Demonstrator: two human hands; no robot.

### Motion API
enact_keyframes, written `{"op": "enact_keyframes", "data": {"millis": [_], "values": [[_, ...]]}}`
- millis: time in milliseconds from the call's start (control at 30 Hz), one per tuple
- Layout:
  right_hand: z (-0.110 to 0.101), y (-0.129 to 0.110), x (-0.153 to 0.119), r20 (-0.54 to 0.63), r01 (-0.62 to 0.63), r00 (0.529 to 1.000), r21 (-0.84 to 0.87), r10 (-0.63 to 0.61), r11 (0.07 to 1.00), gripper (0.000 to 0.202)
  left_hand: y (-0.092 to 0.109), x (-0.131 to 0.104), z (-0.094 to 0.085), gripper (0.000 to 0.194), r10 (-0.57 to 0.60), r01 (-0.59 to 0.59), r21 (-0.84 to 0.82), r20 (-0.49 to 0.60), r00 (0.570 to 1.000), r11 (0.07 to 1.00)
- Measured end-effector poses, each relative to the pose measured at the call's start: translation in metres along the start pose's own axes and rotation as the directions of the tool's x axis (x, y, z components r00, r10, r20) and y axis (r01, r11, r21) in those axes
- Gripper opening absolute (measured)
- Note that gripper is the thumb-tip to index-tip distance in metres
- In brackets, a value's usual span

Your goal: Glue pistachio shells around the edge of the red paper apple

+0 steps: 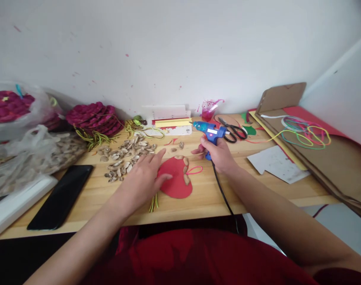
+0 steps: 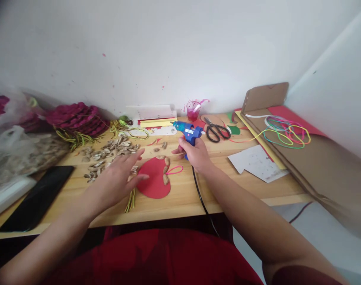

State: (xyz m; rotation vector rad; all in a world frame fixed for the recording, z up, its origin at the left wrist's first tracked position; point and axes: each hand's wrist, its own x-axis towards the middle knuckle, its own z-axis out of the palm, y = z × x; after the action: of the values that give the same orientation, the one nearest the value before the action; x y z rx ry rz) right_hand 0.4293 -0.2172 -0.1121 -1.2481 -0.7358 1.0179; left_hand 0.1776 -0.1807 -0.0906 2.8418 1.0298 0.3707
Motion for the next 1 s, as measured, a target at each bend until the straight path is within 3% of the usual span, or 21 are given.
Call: {"op": "enact_keyframes", "data": {"millis": [100,233,467,733,1000], "values": [[0.000,0.000,-0.002,0.008,0.008,1.000,-0.042,-0.008,0.999,0.046,-0.003,-0.024,0.006,0.082,-0.083,0.085,-0.056,0.038,0.996,0.995],[-0.001,0.004,-0.002,0.015,0.020,1.000,-0.092,-0.019,0.996,0.048,0.003,-0.034,0.015,0.086,-0.162,0.166,-0.095,0.044,0.986,0.982],[-0.001,0.005,0.000,-0.006,0.087,0.996,-0.100,-0.088,0.991,0.050,0.010,-0.022,0.013,0.074,-0.176,0.191,-0.180,0.097,0.980,0.965],[-0.003,0.007,0.005,-0.041,0.101,0.993,-0.122,-0.107,0.987,0.050,0.004,0.002,0.010,0.069,-0.039,0.086,-0.266,0.177,0.983,0.960],[-0.004,0.004,0.003,-0.048,0.100,0.993,-0.151,-0.108,0.984,0.043,-0.001,-0.005,0.017,0.041,-0.014,-0.009,-0.179,-0.128,0.992,0.984]]}}
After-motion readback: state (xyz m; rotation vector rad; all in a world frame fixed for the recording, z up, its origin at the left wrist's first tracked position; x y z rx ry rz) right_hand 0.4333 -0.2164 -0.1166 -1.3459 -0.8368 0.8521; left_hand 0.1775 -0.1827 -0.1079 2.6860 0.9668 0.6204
